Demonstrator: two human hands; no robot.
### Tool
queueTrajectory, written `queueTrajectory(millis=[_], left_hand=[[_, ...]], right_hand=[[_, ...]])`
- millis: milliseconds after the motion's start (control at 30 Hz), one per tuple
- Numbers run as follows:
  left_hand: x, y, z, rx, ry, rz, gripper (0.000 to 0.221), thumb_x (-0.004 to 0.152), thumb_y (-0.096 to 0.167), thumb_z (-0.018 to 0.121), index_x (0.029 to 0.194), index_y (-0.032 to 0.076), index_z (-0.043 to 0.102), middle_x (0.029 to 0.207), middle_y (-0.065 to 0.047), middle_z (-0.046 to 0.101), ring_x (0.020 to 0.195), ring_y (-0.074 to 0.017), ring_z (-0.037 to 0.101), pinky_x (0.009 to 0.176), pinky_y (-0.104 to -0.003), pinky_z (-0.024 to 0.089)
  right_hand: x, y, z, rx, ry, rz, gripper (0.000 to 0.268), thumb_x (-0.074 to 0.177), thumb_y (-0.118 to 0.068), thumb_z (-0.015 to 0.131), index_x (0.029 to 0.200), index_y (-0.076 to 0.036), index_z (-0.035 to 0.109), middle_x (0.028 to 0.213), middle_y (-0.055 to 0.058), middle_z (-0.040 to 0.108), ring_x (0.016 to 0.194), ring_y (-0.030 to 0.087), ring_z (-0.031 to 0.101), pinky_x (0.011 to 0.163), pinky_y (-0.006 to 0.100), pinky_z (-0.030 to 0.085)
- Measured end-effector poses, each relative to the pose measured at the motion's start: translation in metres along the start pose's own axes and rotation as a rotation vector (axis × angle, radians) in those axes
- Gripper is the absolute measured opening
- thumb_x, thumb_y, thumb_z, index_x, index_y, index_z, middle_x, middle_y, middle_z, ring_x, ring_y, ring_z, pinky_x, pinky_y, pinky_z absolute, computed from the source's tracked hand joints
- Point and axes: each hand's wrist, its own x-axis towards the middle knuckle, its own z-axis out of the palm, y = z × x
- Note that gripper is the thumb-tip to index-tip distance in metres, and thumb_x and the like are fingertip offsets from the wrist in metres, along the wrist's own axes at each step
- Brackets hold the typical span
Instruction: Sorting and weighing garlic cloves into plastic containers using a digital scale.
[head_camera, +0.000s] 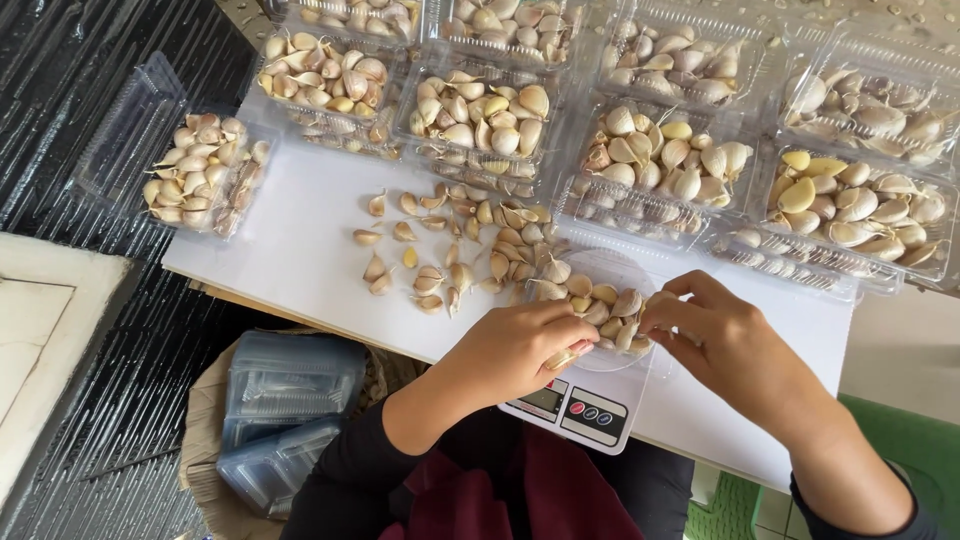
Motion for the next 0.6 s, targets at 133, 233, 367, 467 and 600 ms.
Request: queueTrajectory(millis=[133, 233, 367, 467, 600], left_hand=[[0.006, 0.005, 0.001, 0.002, 0.020, -0.001, 0.033, 0.083, -0.004, 0.073, 0.109, 0.012, 0.062, 0.101, -0.002, 0.063, 0.084, -0.0224, 0.064, 0.055, -0.037, 0.052], [0.007, 0.003, 0.005, 0.068, 0.064, 0.026, 0.012, 0.097, 0.011, 0.067, 0.110, 0.011, 0.065, 0.098, -0.004, 0.063, 0.080, -0.0238, 0.064, 0.055, -0.038, 0.052], [0.005, -0.004, 0.010, 0.151, 0.064, 0.099, 0.037, 0.081, -0.002, 0.078, 0.112, 0.012, 0.063, 0.104, -0.005, 0.062, 0.092, -0.0257, 0.064, 0.060, -0.039, 0.056], [0.006, -0.006, 0.010, 0.164, 0.084, 0.126, 0.032, 0.084, -0.001, 0.078, 0.110, 0.011, 0.063, 0.102, -0.005, 0.062, 0.092, -0.0242, 0.064, 0.059, -0.037, 0.056], [0.010, -0.003, 0.010, 0.151, 0.119, 0.082, 0.013, 0.094, 0.014, 0.069, 0.107, 0.013, 0.066, 0.087, -0.005, 0.065, 0.077, -0.0219, 0.069, 0.060, -0.032, 0.060]], right_hand=[[0.002, -0.005, 0.008, -0.063, 0.036, -0.089, 0.012, 0.091, -0.003, 0.067, 0.097, -0.012, 0.071, 0.106, 0.010, 0.056, 0.070, 0.016, 0.070, 0.062, 0.031, 0.053], [0.004, -0.010, 0.008, -0.146, -0.015, -0.113, 0.022, 0.087, -0.003, 0.071, 0.107, -0.014, 0.069, 0.114, 0.010, 0.056, 0.060, 0.019, 0.066, 0.055, 0.034, 0.056], [0.001, -0.011, 0.010, -0.331, -0.159, -0.150, 0.058, 0.078, 0.017, 0.059, 0.125, -0.018, 0.061, 0.121, 0.012, 0.048, 0.042, 0.025, 0.060, 0.039, 0.036, 0.059], [-0.003, -0.008, 0.012, -0.355, -0.232, -0.116, 0.065, 0.075, 0.019, 0.059, 0.129, -0.019, 0.060, 0.125, 0.012, 0.045, 0.038, 0.027, 0.058, 0.038, 0.039, 0.060], [-0.003, -0.027, 0.011, -0.533, 0.000, -0.165, 0.011, 0.089, -0.008, 0.067, 0.093, -0.017, 0.072, 0.103, 0.009, 0.062, 0.058, 0.024, 0.073, 0.057, 0.030, 0.064]])
